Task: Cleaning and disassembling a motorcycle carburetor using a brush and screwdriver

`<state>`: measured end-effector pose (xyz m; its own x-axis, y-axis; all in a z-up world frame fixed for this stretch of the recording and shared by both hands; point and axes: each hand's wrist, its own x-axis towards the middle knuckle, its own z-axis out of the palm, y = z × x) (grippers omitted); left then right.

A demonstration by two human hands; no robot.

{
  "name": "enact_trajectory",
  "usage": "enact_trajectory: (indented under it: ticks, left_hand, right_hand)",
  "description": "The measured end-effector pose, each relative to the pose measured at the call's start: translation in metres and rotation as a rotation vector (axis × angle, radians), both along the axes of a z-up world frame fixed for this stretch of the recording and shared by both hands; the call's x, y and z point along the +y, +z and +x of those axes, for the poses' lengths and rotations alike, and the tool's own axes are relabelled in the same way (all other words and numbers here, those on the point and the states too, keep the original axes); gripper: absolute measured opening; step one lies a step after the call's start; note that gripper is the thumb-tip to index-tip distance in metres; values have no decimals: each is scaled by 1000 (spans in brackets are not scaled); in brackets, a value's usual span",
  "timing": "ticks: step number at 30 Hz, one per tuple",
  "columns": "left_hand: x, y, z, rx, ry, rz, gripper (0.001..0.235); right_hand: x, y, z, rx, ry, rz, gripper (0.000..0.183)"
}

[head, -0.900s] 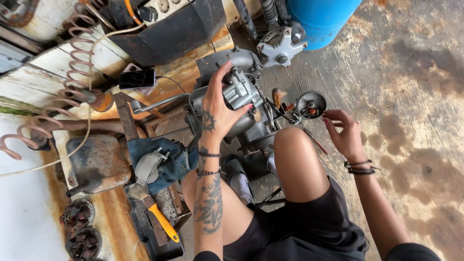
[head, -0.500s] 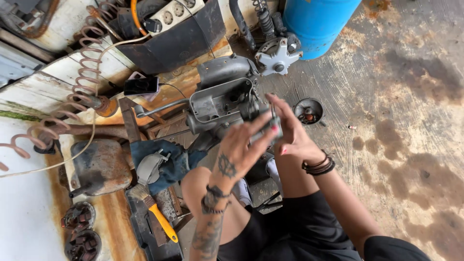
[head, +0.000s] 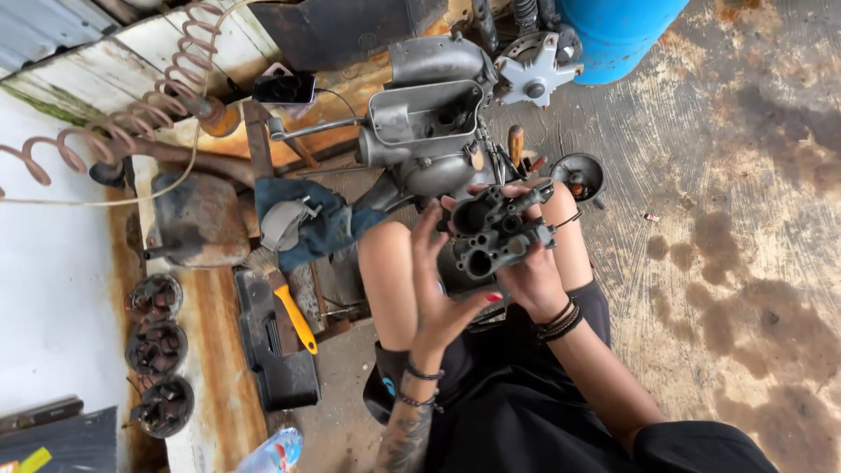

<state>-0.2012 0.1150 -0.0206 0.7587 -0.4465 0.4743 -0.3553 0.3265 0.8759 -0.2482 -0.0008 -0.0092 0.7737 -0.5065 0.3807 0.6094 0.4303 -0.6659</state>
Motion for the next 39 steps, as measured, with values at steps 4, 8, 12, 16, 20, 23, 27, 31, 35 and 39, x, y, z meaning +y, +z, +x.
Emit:
enact_trajectory:
  ticks: [4,8,12,16,20,23,27,31,35,39]
  left_hand:
    - [-23,12,-24,19,-34,-107,129]
    - [-24,34,-45,-149,182,-123,106]
    - [3,55,-57,-362,195,109,67]
    - [-1,72,-67,-293,346,24,58]
    - [2,58,-66,-341,476,-48,56]
    - [10,39,-66,-217,402,-185,68]
    - [28,-4,-51,-113,332,-304,86]
    - [47,-15,-27,-7,279,-370,68]
    - [63,-29,-3,70,194,-446,108]
    - [63,-37,-4,70,170,-403,103]
  right_hand:
    - [14,31,-19,-6,65,220,65]
    - [23,21,-31,-8,58,92,70]
    - [21,19,-32,-46,54,-50,74]
    - [15,19,-30,-90,57,-195,79]
    - [14,17,-31,-127,74,-338,85]
    - [7,10,-42,-137,73,-440,89]
    - [2,11,-61,163,55,-363,86]
    - [-9,-6,-59,316,73,-264,65]
    - [-8,-9,-49,368,106,-324,53]
    - [8,-10,-49,269,414,-402,75]
